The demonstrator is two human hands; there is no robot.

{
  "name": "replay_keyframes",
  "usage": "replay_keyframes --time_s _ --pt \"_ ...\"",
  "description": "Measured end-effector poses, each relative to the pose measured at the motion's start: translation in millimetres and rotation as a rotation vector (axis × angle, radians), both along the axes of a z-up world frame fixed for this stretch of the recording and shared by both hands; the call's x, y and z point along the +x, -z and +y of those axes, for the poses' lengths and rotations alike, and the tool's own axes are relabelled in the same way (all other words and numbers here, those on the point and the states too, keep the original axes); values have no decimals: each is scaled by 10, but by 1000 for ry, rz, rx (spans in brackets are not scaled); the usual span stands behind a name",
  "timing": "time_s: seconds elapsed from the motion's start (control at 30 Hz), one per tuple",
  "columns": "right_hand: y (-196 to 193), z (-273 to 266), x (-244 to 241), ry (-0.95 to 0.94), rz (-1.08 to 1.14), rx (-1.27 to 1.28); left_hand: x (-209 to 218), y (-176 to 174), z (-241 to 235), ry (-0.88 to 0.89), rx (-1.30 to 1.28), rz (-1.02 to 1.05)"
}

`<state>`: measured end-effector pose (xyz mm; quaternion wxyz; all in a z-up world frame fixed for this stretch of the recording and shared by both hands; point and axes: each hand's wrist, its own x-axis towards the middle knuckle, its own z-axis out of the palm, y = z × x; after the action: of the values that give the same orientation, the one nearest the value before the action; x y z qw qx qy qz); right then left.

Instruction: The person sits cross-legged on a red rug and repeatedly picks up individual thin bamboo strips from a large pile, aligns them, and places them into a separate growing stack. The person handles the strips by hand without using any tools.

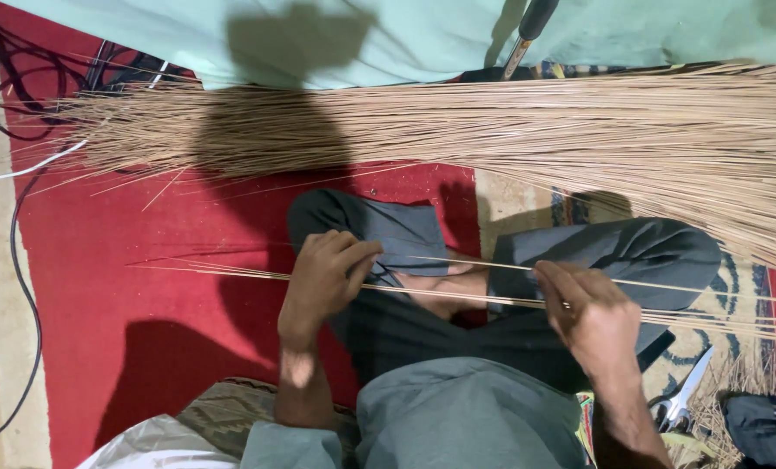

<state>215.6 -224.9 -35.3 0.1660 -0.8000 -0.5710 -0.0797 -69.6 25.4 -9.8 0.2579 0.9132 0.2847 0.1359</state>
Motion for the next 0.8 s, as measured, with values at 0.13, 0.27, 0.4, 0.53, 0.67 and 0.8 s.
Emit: replay_keyframes --time_s 0.13,0.27,0.4,0.53,0.67,0.8 --pt "36 200 -162 -52 74 -135 -91 67 63 -27 -192 182" --pt "303 289 -214 -137 130 -242 -217 384 26 -113 -369 376" --pt "538 256 -246 -165 202 -361 -184 658 -9 -111 -342 507" --pt "602 276 -243 -185 239 -363 -131 604 -26 -119 -356 578" --pt "529 306 -251 -204 275 -454 -148 518 -55 -160 -421 529" --pt "454 374 -293 -233 349 -512 -224 646 -52 -187 -463 495"
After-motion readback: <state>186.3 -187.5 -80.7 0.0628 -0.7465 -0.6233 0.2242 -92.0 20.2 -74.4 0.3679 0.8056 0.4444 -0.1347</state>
